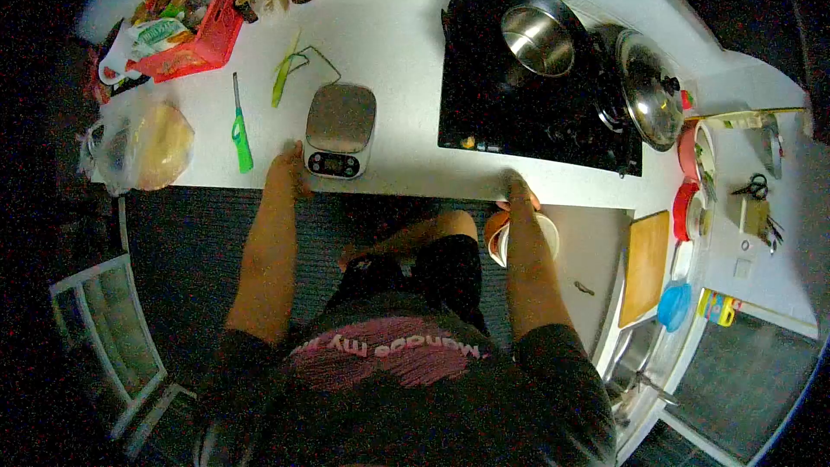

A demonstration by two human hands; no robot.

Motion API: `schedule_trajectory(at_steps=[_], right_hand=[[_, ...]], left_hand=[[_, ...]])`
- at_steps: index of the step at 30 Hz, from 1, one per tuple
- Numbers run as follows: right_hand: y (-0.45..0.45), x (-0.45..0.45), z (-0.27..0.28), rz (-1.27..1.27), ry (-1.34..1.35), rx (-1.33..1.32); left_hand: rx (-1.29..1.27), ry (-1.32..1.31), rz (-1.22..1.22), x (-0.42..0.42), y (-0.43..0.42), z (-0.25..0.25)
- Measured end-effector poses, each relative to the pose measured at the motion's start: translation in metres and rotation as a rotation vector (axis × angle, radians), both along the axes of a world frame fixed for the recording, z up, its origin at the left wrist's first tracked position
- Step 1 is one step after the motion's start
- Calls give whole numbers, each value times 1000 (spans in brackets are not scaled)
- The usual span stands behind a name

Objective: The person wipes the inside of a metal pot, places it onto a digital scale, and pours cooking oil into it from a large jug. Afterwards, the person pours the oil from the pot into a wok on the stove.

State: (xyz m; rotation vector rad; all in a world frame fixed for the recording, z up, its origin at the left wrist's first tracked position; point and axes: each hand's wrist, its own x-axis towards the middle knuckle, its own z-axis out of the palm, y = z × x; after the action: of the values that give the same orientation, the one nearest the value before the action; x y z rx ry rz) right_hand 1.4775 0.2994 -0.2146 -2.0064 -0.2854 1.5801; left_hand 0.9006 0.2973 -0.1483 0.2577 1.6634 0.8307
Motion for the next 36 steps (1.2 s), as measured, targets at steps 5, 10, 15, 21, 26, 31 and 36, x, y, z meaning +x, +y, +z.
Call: schedule_trajectory(at_steps=[5, 10, 15, 21, 26, 31, 36], right_hand=[[20, -26, 18, -65, -342, -420], [42, -55, 52, 1199, -707, -1098], [35, 25, -82, 827, -584, -837], [21, 34, -94, 742, -645, -677], [31, 47, -126, 736, -560, -771], [19, 86, -174, 543, -494, -498], [24, 6, -46, -232, -450, -465]], left_hand=[[-118, -268, 261, 18, 7, 53], [-268, -312, 336, 8, 15, 29], [-153, -393, 315, 1, 11, 8], [54, -263, 134, 2, 3, 5], [-23, -194, 134, 6, 5, 24], [-109, -165, 248, 19, 7, 50], [38, -119, 226, -5, 16, -29]])
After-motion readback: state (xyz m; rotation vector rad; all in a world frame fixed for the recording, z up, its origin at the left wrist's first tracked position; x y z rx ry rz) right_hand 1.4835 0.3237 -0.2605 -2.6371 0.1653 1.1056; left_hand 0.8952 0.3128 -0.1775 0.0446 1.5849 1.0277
